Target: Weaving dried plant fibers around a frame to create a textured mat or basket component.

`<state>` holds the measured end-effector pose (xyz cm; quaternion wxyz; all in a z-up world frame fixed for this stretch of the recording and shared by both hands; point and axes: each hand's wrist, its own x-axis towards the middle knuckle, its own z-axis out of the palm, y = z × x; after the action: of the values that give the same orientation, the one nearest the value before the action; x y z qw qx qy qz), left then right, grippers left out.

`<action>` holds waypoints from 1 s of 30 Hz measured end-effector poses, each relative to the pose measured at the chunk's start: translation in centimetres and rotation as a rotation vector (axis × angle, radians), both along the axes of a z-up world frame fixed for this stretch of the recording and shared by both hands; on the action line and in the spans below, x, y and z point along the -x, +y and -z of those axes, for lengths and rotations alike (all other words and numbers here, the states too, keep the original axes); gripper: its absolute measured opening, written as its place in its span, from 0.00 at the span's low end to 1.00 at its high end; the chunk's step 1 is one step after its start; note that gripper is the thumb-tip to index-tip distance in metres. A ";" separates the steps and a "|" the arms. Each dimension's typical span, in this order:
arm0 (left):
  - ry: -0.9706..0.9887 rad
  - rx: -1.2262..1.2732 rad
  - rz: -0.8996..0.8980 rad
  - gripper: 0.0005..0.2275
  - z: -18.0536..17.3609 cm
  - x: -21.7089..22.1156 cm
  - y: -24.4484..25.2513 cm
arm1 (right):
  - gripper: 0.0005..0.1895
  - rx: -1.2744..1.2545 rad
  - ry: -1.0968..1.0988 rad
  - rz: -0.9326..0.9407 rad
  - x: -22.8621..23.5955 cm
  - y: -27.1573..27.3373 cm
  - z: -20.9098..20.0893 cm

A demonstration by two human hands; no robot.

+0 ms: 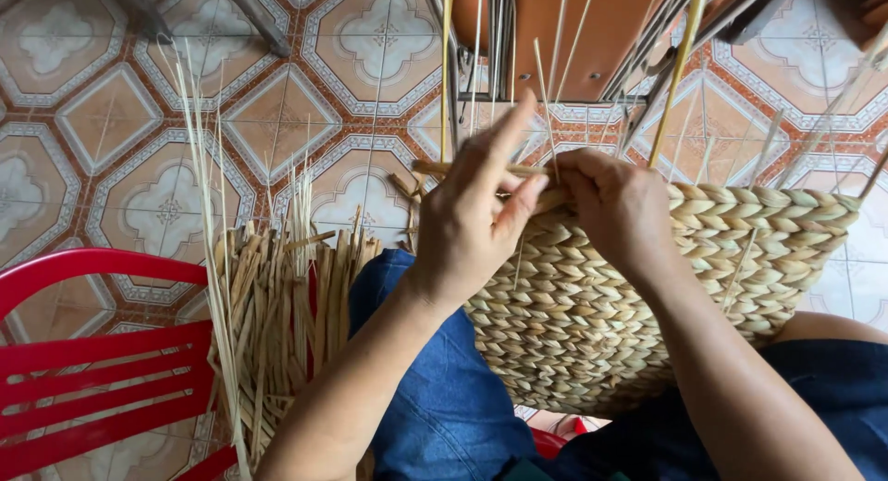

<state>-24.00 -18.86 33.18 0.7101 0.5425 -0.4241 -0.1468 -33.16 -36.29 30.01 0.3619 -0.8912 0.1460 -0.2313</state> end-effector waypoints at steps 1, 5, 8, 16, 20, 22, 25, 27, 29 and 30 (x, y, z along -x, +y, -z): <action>-0.394 -0.161 -0.297 0.23 0.7 -0.1 0.3 | 0.07 0.069 -0.025 -0.049 0.1 0.1 -0.2; -0.887 -0.608 -0.590 0.23 3.7 -2.1 0.9 | 0.07 -0.003 0.100 -0.030 0.0 0.6 -1.9; -0.882 -0.692 -0.492 0.11 3.9 -4.0 2.0 | 0.07 -0.057 0.108 0.041 -0.1 0.2 -0.3; -0.926 -0.577 -0.389 0.19 0.9 -1.9 1.9 | 0.08 -0.151 -0.021 -0.028 0.0 0.1 -2.0; -0.933 -0.635 -0.266 0.10 3.9 -2.4 1.6 | 0.08 -0.225 -0.009 -0.017 1.4 0.1 -3.8; -0.797 -0.727 -0.158 0.09 1.3 -3.7 3.0 | 0.09 -0.074 -0.046 -0.082 1.5 0.9 -4.0; -0.694 -0.729 -0.086 0.08 -2.7 -5.2 5.5 | 0.11 0.164 -0.085 -0.185 0.8 1.5 -3.9; -0.722 -0.640 -0.124 0.08 -5.7 -4.9 6.3 | 0.13 0.255 -0.085 -0.224 0.2 1.4 -3.1; -1.019 -0.358 -0.413 0.09 -9.4 -3.8 6.5 | 0.08 0.152 -0.036 -0.180 -0.5 1.2 -2.2; -1.023 -0.356 -0.416 0.09 -9.0 -3.0 6.0 | 0.08 0.155 -0.041 -0.181 -0.8 1.2 -1.8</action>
<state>-21.00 -12.84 42.18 0.3267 0.7274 -0.5666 0.2076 -32.38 -35.12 31.80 0.3142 -0.9212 0.0393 -0.2263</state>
